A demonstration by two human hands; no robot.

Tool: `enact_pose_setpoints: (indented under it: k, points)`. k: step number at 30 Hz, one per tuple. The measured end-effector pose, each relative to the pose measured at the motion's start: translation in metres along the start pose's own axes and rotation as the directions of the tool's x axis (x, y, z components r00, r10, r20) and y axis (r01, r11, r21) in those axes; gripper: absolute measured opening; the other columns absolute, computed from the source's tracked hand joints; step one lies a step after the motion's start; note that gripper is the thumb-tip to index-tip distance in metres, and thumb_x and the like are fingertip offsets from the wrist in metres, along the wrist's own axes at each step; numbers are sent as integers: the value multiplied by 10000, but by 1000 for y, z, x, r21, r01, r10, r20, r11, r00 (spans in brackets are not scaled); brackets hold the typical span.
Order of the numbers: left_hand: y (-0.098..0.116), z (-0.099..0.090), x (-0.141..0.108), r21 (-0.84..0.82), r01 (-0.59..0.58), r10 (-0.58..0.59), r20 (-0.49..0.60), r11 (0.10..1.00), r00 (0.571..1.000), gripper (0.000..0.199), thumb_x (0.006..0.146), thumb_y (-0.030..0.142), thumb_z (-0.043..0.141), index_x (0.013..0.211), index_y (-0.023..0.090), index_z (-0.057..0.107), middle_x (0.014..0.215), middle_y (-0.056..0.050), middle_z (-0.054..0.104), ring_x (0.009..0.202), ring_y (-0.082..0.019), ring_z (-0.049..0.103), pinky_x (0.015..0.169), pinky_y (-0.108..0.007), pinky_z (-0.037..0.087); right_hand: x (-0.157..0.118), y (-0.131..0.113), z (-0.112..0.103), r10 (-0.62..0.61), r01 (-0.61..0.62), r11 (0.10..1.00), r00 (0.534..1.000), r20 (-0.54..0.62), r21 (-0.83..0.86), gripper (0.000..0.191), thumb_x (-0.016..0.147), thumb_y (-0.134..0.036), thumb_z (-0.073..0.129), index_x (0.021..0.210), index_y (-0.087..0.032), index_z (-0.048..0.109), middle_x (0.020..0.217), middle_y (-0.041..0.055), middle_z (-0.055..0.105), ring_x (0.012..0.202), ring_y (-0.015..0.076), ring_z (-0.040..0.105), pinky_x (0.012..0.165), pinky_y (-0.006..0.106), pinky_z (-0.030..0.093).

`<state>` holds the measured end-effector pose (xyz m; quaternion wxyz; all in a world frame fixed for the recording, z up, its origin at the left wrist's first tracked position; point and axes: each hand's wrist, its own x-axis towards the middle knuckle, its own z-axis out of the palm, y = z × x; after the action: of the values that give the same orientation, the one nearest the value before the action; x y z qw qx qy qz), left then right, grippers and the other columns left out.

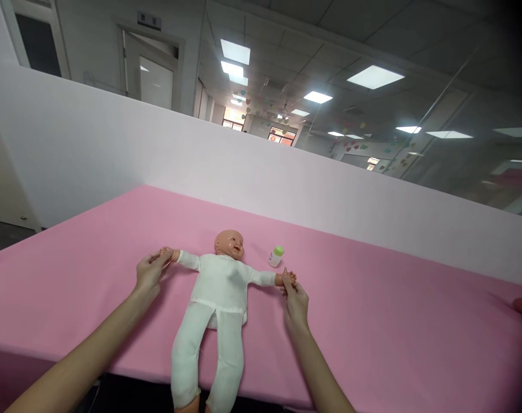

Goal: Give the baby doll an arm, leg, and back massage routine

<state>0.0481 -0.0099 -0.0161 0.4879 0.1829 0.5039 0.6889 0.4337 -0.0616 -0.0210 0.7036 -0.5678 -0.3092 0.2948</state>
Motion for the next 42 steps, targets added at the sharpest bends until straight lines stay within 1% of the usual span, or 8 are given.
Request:
enact_pose_setpoints:
  k: [6,10,15,22,26,29,35,42]
  points:
    - [0,-5,5,-149,117,-131,-90,982,987,131,777,105,850,804,148,729,937,-34,748,861,-122,713,1005,-328,591,6,21,-10,127,-117,982,990,-57,150,467,523,-489,972,745,-189,692,650,2,626,552,146,557,524,283,559]
    - [8,13,-16,-32,-176,178,42,984,983,251,740,277,902,895,163,740,983,-46,754,938,-190,719,968,-401,605,-9,-6,10,14,-15,993,1000,11,117,486,611,-553,938,771,-168,689,648,-20,595,588,127,541,561,255,524]
    - [0,36,-47,199,-570,504,301,797,810,261,792,398,856,910,199,734,921,-33,745,894,-207,694,852,-367,590,-44,-32,40,-181,202,978,947,267,-53,413,795,-537,849,853,-176,656,802,22,669,628,138,568,581,269,503]
    - [-39,34,-66,245,-924,511,776,295,369,112,990,303,641,955,219,707,873,-21,699,814,-196,628,723,-328,482,-84,3,48,-426,749,647,512,746,-144,99,1013,-265,621,1051,-217,700,966,60,683,865,207,665,746,315,551]
    - [-48,31,-68,251,-958,472,833,142,288,145,1013,267,585,946,213,701,833,-28,672,763,-196,586,661,-321,428,-86,10,46,-445,873,481,321,836,-80,210,1037,-174,507,1153,-205,679,1041,94,701,927,226,683,772,332,562]
    - [-40,31,-63,255,-935,498,795,244,347,139,1004,316,613,965,222,707,875,-31,701,810,-202,625,716,-329,471,-79,0,46,-462,819,565,416,783,-101,145,1028,-229,572,1099,-213,697,997,76,698,907,216,679,781,327,561]
    - [-8,25,-43,288,-662,510,454,692,730,234,833,422,808,918,216,736,923,-36,743,879,-220,695,825,-359,576,-48,-27,33,-309,358,926,902,301,-121,359,822,-508,832,908,-186,697,901,62,710,759,200,665,627,292,534]
    - [-7,4,-12,46,-155,151,81,987,985,195,800,277,848,919,181,727,1048,-60,740,946,-200,714,922,-395,613,-4,-8,0,112,-107,974,994,-13,199,410,686,-453,937,868,-172,701,696,-22,636,598,116,577,584,221,545]
